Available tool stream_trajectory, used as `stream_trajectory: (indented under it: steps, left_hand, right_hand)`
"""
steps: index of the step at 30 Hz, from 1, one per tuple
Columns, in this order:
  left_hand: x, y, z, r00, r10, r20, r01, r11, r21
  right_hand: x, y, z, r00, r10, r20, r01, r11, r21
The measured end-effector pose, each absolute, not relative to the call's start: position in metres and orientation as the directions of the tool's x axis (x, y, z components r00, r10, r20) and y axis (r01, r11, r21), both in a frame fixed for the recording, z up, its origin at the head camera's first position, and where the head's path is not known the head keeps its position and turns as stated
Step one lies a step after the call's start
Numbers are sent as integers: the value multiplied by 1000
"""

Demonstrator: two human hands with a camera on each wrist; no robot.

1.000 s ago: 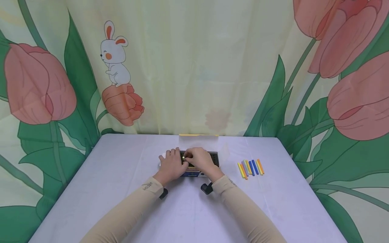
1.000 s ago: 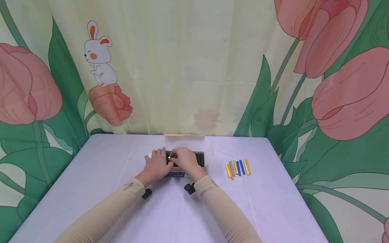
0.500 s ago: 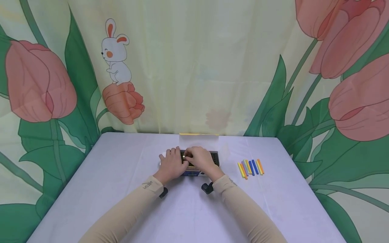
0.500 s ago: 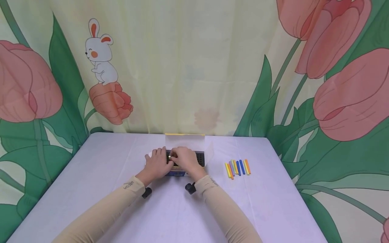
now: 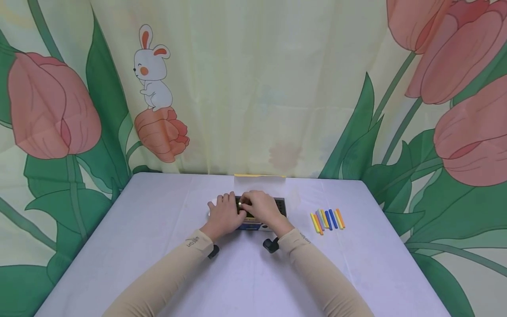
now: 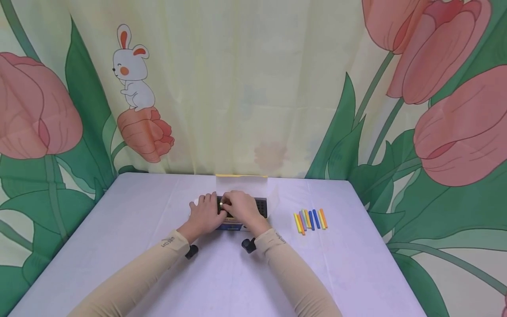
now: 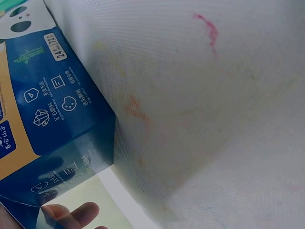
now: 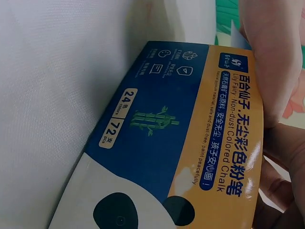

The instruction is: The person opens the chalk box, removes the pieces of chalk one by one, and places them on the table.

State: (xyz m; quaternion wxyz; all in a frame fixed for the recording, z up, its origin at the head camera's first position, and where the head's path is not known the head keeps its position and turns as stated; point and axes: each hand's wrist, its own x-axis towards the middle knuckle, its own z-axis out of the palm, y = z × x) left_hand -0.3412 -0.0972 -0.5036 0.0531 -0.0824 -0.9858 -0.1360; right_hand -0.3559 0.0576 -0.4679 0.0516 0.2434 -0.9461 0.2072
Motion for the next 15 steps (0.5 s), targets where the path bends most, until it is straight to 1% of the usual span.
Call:
stream_trajectory:
  steps: [5,15]
  left_hand:
    - [-342,-98,-505,-981,148,127,177,950,257]
    - [-343,-98,-504,-980,149,129,178,950,256]
  right_hand:
    - [-355,58,-464,-871,-446,206,-492,794,-357]
    - [-353,59,-458,-872,-429,237,-489,788,-373]
